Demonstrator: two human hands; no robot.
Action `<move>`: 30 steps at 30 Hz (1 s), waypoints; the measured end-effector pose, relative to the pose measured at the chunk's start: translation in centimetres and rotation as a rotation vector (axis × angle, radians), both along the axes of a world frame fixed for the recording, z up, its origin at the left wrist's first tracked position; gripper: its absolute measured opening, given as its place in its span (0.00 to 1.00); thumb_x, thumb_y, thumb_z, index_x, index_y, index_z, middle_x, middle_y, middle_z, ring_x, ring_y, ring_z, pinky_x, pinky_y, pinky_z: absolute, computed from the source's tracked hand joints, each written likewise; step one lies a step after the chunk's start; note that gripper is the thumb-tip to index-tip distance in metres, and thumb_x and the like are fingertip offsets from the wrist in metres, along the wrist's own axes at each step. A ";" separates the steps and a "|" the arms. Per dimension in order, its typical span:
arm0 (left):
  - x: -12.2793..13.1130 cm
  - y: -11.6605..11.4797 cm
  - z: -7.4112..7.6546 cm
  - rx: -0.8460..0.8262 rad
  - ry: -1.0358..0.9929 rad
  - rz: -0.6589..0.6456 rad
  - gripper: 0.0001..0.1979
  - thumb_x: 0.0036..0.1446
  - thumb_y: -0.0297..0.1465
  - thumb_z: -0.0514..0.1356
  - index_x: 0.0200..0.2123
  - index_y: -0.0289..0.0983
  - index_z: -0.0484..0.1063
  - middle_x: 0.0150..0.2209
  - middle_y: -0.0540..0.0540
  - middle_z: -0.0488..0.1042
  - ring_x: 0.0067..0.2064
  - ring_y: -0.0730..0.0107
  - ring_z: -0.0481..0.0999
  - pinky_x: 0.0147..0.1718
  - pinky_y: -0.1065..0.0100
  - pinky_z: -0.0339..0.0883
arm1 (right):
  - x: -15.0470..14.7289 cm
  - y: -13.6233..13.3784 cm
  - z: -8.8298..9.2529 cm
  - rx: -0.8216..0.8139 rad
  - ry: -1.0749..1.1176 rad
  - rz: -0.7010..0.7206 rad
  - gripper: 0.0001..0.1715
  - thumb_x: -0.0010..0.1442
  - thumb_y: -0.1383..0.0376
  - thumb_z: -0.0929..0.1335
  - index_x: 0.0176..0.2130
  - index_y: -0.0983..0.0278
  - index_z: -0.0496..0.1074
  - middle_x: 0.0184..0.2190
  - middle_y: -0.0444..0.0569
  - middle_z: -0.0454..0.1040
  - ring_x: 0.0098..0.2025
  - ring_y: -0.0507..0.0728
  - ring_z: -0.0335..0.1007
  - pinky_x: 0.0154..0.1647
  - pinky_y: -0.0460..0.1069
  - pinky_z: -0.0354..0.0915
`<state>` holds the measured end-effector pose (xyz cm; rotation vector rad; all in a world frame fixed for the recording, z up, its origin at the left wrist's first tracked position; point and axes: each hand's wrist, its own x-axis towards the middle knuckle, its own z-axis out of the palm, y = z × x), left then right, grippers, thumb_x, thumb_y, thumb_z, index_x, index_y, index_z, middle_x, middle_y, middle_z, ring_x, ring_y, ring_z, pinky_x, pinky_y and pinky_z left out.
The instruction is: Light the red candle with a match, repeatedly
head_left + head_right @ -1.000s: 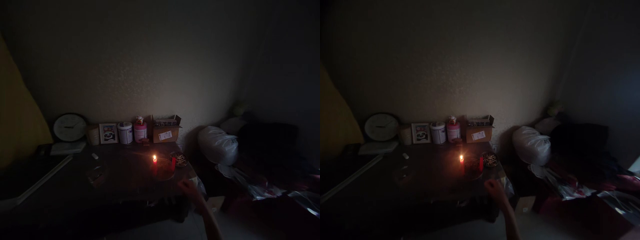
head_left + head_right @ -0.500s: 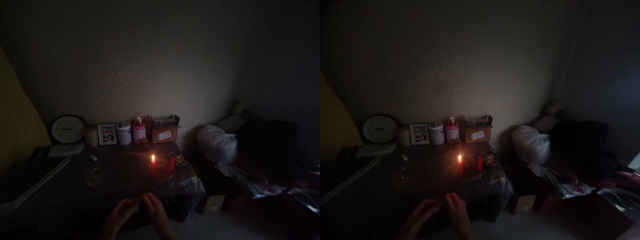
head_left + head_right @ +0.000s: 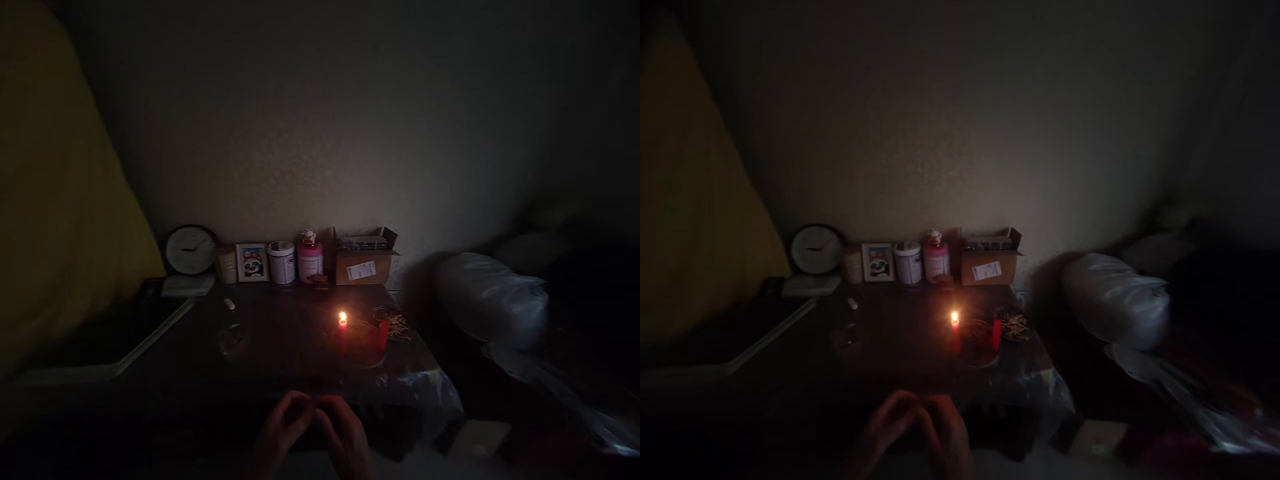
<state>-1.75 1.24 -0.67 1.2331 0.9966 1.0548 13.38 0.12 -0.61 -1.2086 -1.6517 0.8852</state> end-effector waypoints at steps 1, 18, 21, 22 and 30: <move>-0.1 -0.1 -0.2 0.020 0.013 0.033 0.14 0.48 0.42 0.60 0.33 0.38 0.69 0.33 0.48 0.75 0.39 0.63 0.74 0.38 0.67 0.65 | -0.1 0.1 -0.2 0.005 -0.010 0.009 0.16 0.60 0.54 0.62 0.38 0.62 0.71 0.36 0.47 0.75 0.38 0.54 0.71 0.40 0.44 0.64; 0.5 0.0 -2.9 0.045 -0.010 0.135 0.20 0.46 0.46 0.59 0.37 0.38 0.69 0.36 0.44 0.76 0.38 0.61 0.75 0.35 0.66 0.66 | 0.0 1.1 -1.6 0.047 -0.066 0.091 0.18 0.57 0.51 0.64 0.39 0.61 0.71 0.35 0.50 0.75 0.36 0.55 0.73 0.37 0.44 0.68; 0.4 0.3 -3.7 0.043 -0.012 0.127 0.20 0.46 0.47 0.59 0.37 0.38 0.69 0.35 0.43 0.77 0.38 0.60 0.75 0.36 0.65 0.66 | 0.1 1.0 -1.4 0.044 -0.062 0.107 0.18 0.56 0.51 0.64 0.38 0.61 0.72 0.34 0.49 0.76 0.35 0.55 0.73 0.36 0.43 0.68; 0.4 0.5 -3.9 0.036 -0.014 0.125 0.20 0.46 0.47 0.59 0.37 0.38 0.68 0.34 0.43 0.77 0.37 0.60 0.75 0.35 0.65 0.66 | 0.1 1.0 -1.3 0.039 -0.059 0.105 0.18 0.56 0.51 0.64 0.37 0.61 0.72 0.33 0.49 0.76 0.35 0.55 0.73 0.36 0.43 0.68; 0.0 1.1 -4.5 -0.007 0.006 0.087 0.22 0.43 0.48 0.61 0.36 0.37 0.68 0.32 0.43 0.78 0.36 0.60 0.75 0.33 0.66 0.65 | 0.2 1.2 -1.5 -0.019 -0.064 0.148 0.19 0.55 0.50 0.65 0.40 0.61 0.71 0.35 0.50 0.76 0.37 0.56 0.73 0.37 0.44 0.69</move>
